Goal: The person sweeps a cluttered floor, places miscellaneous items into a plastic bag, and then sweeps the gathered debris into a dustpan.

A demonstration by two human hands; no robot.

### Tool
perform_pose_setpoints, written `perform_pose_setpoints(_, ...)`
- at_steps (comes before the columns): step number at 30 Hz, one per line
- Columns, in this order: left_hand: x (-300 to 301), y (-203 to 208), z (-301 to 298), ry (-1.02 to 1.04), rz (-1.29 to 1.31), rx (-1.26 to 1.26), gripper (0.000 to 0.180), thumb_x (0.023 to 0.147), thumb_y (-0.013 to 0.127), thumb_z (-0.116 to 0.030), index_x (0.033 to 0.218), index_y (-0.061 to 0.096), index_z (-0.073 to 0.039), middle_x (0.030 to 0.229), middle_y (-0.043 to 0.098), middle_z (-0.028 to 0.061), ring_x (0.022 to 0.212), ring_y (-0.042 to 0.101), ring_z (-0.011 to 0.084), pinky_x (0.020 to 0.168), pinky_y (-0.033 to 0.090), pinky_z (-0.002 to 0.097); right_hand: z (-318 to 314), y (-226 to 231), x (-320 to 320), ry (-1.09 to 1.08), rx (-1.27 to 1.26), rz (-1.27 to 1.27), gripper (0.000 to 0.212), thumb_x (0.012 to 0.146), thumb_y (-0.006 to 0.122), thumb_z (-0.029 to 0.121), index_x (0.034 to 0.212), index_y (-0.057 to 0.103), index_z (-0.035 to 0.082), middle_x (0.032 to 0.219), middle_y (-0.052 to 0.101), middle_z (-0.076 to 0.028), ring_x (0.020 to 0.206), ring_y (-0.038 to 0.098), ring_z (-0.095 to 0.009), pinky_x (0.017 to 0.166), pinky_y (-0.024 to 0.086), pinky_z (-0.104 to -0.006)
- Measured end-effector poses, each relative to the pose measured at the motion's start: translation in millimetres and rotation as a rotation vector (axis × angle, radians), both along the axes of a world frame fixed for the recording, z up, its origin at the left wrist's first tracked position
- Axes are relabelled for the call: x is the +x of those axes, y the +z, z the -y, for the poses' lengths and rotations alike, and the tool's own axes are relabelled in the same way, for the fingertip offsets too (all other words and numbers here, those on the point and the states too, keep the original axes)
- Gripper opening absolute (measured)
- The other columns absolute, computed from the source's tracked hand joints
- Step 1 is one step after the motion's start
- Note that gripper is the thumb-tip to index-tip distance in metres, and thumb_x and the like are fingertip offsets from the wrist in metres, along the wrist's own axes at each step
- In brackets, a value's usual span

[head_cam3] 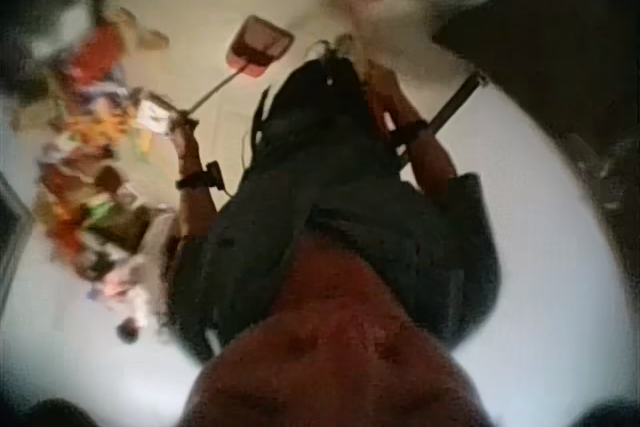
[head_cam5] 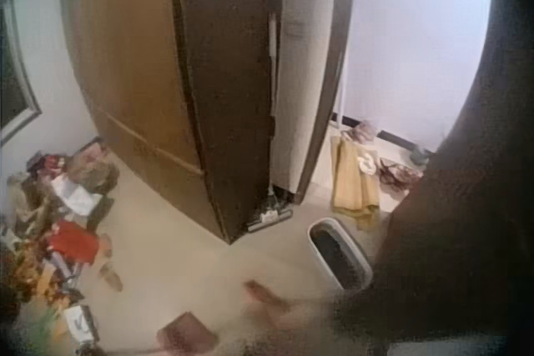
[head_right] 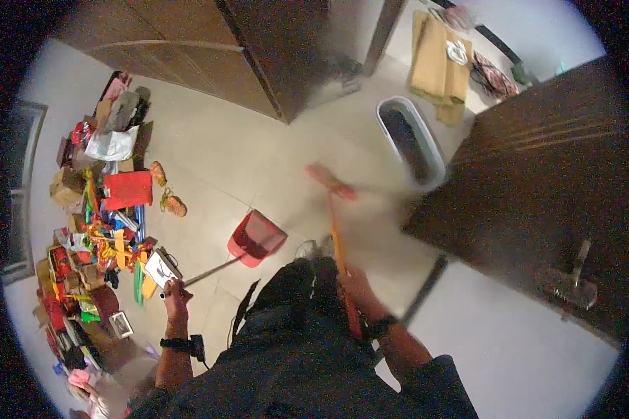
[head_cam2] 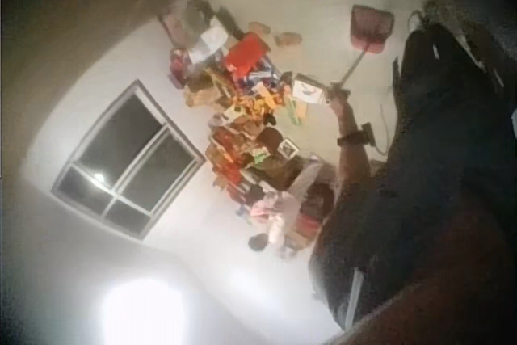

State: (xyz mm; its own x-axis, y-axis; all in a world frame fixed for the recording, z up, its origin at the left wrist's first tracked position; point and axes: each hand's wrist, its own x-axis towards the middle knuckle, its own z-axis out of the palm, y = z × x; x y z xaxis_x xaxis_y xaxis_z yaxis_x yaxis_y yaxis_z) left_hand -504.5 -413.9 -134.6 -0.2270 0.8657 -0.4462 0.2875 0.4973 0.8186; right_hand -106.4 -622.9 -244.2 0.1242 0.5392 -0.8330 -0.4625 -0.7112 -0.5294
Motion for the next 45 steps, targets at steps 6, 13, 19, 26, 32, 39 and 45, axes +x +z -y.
perform_pose_setpoints(6, -2.6, 13.1, 34.6, 0.164, -0.051, -0.04, 0.026, 0.089, 0.047, -0.03, 0.078, 0.05, -0.006, 0.063, 0.047, 0.0012, 0.048, 0.045, 0.0102, 0.048, 0.044, 0.026, -104.5, 14.6, 35.3, 0.094, 0.082, -0.015, 0.034, 0.077, 0.048, 0.002, 0.111, 0.048, 0.006, 0.062, 0.048, -0.003, 0.047, 0.048, -0.012, 0.038, 0.04, -0.0276)
perform_pose_setpoints(13, -1.6, 38.6, 121.0, 0.392, -0.081, 0.082, 0.035, 0.089, 0.046, -0.037, 0.082, 0.05, -0.004, 0.068, 0.047, 0.0042, 0.051, 0.044, 0.0131, 0.05, 0.043, 0.0287, -140.9, -71.1, 81.8, 0.205, 0.037, -0.011, 0.063, 0.076, 0.04, -0.004, 0.134, 0.028, 0.018, 0.061, 0.042, -0.002, 0.041, 0.043, -0.013, 0.035, 0.039, -0.0301)
perform_pose_setpoints(19, 2.7, 38.3, 151.9, 0.59, -0.063, 0.074, 0.037, 0.089, 0.046, -0.039, 0.08, 0.05, -0.004, 0.06, 0.043, 0.0026, 0.048, 0.042, 0.0117, 0.049, 0.043, 0.0282, -53.3, -9.9, 85.0, 0.558, -0.105, 0.177, 0.055, 0.084, 0.04, 0.007, 0.136, 0.028, 0.019, 0.067, 0.048, -0.005, 0.046, 0.047, -0.015, 0.041, 0.043, -0.0306)
perform_pose_setpoints(26, 10.1, 27.2, 162.7, 0.656, -0.061, 0.083, 0.033, 0.089, 0.046, -0.036, 0.08, 0.051, -0.005, 0.063, 0.045, 0.0013, 0.05, 0.042, 0.0097, 0.052, 0.045, 0.0288, 12.8, -28.6, 133.0, 0.683, 0.304, 0.143, 0.051, 0.084, 0.045, 0.008, 0.133, 0.031, 0.015, 0.072, 0.051, -0.008, 0.051, 0.05, -0.015, 0.044, 0.044, -0.0309)
perform_pose_setpoints(32, 26.3, 28.7, 147.2, 0.716, -0.098, 0.043, 0.031, 0.09, 0.046, -0.036, 0.081, 0.05, -0.007, 0.068, 0.046, 0.0017, 0.055, 0.046, 0.0105, 0.056, 0.046, 0.0285, -137.3, -47.5, 92.3, 0.983, 0.063, 0.311, 0.048, 0.084, 0.045, 0.008, 0.13, 0.033, 0.012, 0.063, 0.049, -0.006, 0.046, 0.048, -0.015, 0.04, 0.042, -0.0314)
perform_pose_setpoints(39, 11.9, 24.7, 148.2, 0.641, -0.086, 0.088, 0.03, 0.089, 0.045, -0.033, 0.077, 0.05, -0.006, 0.065, 0.044, 0.0019, 0.056, 0.043, 0.0102, 0.054, 0.045, 0.0277, -189.9, -72.9, 75.5, 1.073, 0.121, 0.516, 0.042, 0.082, 0.042, 0.007, 0.124, 0.044, 0.011, 0.065, 0.055, -0.012, 0.05, 0.052, -0.021, 0.045, 0.043, -0.0352)
perform_pose_setpoints(45, 12.4, 2.1, 144.2, 0.567, -0.059, 0.062, 0.03, 0.089, 0.046, -0.031, 0.075, 0.049, -0.004, 0.067, 0.045, 0.0026, 0.057, 0.045, 0.0107, 0.053, 0.043, 0.0261, -92.1, 5.6, 120.2, 1.419, 0.198, 0.902, 0.038, 0.084, 0.041, 0.009, 0.122, 0.045, 0.01, 0.075, 0.056, -0.027, 0.073, 0.056, -0.043, 0.062, 0.045, -0.0492)
